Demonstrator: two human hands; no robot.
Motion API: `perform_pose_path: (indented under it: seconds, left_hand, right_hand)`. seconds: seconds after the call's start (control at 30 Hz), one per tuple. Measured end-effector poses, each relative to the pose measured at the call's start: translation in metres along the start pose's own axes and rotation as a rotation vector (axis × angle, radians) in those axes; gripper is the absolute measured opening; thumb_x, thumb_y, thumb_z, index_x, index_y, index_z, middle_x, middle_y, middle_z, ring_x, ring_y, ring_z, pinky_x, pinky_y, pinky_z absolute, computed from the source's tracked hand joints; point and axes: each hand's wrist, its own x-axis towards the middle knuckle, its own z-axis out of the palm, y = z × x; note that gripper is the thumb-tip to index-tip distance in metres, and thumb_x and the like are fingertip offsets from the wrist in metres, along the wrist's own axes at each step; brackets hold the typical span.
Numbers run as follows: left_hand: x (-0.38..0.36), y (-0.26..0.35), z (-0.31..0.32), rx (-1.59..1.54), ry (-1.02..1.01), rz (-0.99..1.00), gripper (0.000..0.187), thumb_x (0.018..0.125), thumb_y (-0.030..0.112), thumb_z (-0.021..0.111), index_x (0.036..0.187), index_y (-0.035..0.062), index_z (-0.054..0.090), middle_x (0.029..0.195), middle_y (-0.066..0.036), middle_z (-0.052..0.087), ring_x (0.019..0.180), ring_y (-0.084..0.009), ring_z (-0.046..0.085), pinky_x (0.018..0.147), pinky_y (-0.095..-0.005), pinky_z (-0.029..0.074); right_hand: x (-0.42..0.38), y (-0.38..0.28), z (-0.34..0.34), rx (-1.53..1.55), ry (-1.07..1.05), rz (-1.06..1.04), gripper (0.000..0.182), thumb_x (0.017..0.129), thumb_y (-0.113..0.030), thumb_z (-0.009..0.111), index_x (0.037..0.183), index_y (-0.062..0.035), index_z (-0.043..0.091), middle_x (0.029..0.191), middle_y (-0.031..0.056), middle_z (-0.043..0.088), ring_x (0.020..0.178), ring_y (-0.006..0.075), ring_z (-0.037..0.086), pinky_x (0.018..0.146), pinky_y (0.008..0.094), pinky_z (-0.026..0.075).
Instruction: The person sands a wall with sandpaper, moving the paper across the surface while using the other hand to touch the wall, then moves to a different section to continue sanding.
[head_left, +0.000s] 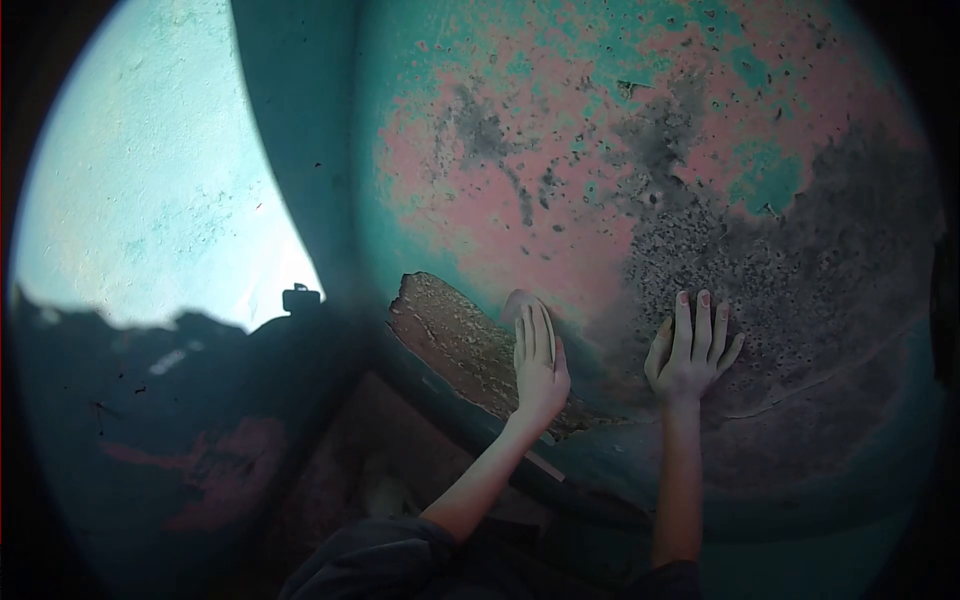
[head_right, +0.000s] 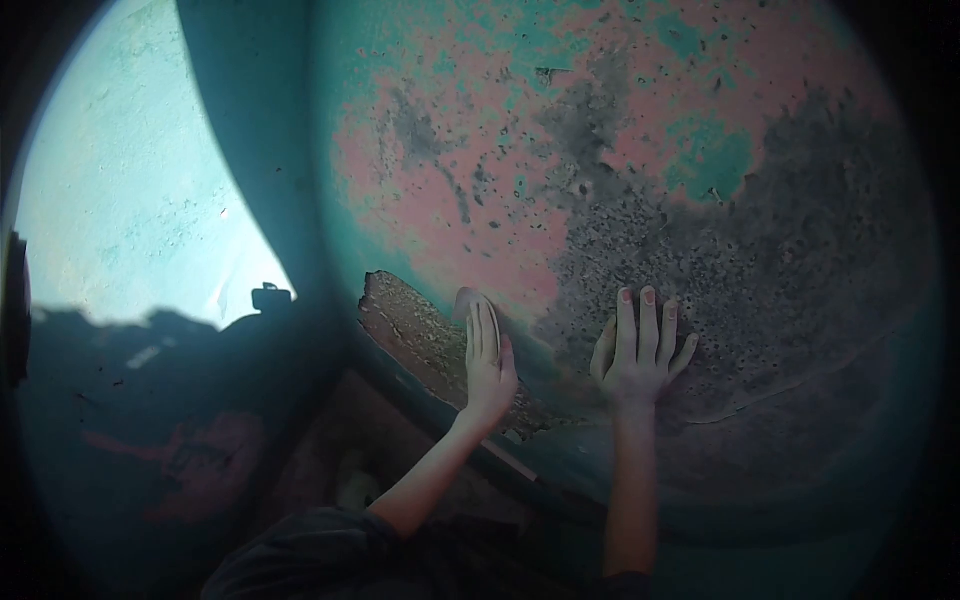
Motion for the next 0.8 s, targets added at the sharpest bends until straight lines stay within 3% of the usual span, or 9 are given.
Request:
perform_pose_path:
  seconds: [0.1, 0.27, 0.3, 0.33, 0.43, 0.53, 0.63, 0.73, 0.8]
  left_hand:
    - [0.001, 0.003, 0.003, 0.045, 0.019, 0.116, 0.059, 0.107, 0.018, 0.042, 0.159, -0.003, 0.022, 0.164, -0.028, 0.022, 0.149, -0.05, 0.022, 0.121, -0.0541, 0.02]
    - [0.021, 0.008, -0.008, 0.253, 0.004, -0.017, 0.06, 0.105, 0.016, 0.044, 0.159, -0.0027, 0.024, 0.165, -0.025, 0.022, 0.146, -0.0489, 0.027, 0.12, -0.0544, 0.022]
    - [0.026, 0.004, -0.009, 0.287, 0.069, 0.027, 0.062, 0.105, 0.021, 0.044, 0.161, 0.0053, 0.024, 0.168, -0.018, 0.019, 0.144, -0.0479, 0.03, 0.114, -0.0641, 0.028]
    - [0.024, 0.005, -0.008, 0.284, 0.066, 0.026, 0.062, 0.105, 0.021, 0.044, 0.161, 0.0053, 0.024, 0.168, -0.018, 0.019, 0.144, -0.0479, 0.03, 0.114, -0.0641, 0.028]
    - [0.015, 0.008, -0.008, 0.396, -0.027, 0.011, 0.061, 0.104, 0.016, 0.045, 0.159, 0.0, 0.026, 0.166, -0.023, 0.022, 0.148, -0.0466, 0.025, 0.119, -0.0557, 0.024]
    - [0.012, 0.013, -0.005, 0.346, -0.065, -0.023, 0.061, 0.104, 0.017, 0.043, 0.16, 0.0009, 0.024, 0.167, -0.022, 0.02, 0.152, -0.0457, 0.02, 0.118, -0.0601, 0.022]
    - [0.025, 0.008, -0.016, 0.505, -0.178, -0.089, 0.063, 0.104, 0.019, 0.041, 0.161, 0.0005, 0.021, 0.168, -0.021, 0.017, 0.154, -0.0456, 0.014, 0.117, -0.066, 0.019]
    - [0.031, 0.001, -0.014, 0.316, -0.07, -0.081, 0.073, 0.098, 0.019, 0.047, 0.162, 0.0036, 0.016, 0.17, -0.017, 0.011, 0.155, -0.045, 0.011, 0.114, -0.0727, 0.019]
    - [0.014, 0.005, -0.009, 0.365, -0.208, -0.096, 0.08, 0.093, 0.015, 0.05, 0.162, 0.0019, 0.013, 0.17, -0.017, 0.01, 0.155, -0.045, 0.008, 0.114, -0.0733, 0.017]
  right_hand:
    - [-0.001, 0.0, 0.001, -0.002, 0.0, 0.002, 0.046, 0.094, -0.026, 0.063, 0.139, -0.0207, 0.063, 0.151, 0.0038, 0.052, 0.146, 0.0297, 0.04, 0.125, 0.0546, 0.011]
    - [-0.001, 0.0, 0.001, 0.0, 0.003, -0.001, 0.045, 0.094, -0.026, 0.063, 0.138, -0.0207, 0.063, 0.151, 0.0041, 0.052, 0.146, 0.0297, 0.04, 0.125, 0.0547, 0.011]
    - [-0.001, 0.0, 0.001, 0.002, -0.001, -0.002, 0.044, 0.094, -0.026, 0.063, 0.138, -0.0206, 0.063, 0.151, 0.0043, 0.052, 0.147, 0.0298, 0.04, 0.125, 0.0548, 0.011]
    - [-0.001, 0.001, 0.0, -0.001, -0.004, -0.003, 0.044, 0.094, -0.026, 0.063, 0.138, -0.0206, 0.063, 0.151, 0.0043, 0.052, 0.147, 0.0298, 0.04, 0.125, 0.0548, 0.011]
    - [-0.002, 0.0, 0.002, -0.001, 0.001, -0.001, 0.044, 0.094, -0.026, 0.063, 0.137, -0.0204, 0.064, 0.151, 0.0047, 0.052, 0.147, 0.0302, 0.039, 0.125, 0.055, 0.011]
    - [-0.002, 0.001, 0.003, 0.006, 0.013, -0.009, 0.043, 0.094, -0.026, 0.062, 0.137, -0.0202, 0.064, 0.152, 0.0049, 0.051, 0.147, 0.0305, 0.039, 0.125, 0.0552, 0.01]
    - [-0.001, 0.001, 0.001, 0.016, 0.0, -0.005, 0.043, 0.095, -0.026, 0.062, 0.137, -0.0203, 0.064, 0.152, 0.0052, 0.052, 0.147, 0.0305, 0.039, 0.125, 0.0552, 0.01]
    - [0.0, 0.001, 0.001, 0.01, -0.001, -0.005, 0.042, 0.095, -0.025, 0.061, 0.137, -0.0201, 0.064, 0.151, 0.0053, 0.052, 0.147, 0.0306, 0.039, 0.125, 0.0553, 0.01]
    - [0.003, -0.001, 0.0, 0.01, 0.04, -0.027, 0.04, 0.098, -0.023, 0.058, 0.136, -0.0148, 0.063, 0.151, 0.0077, 0.052, 0.147, 0.0316, 0.041, 0.125, 0.0529, 0.012]
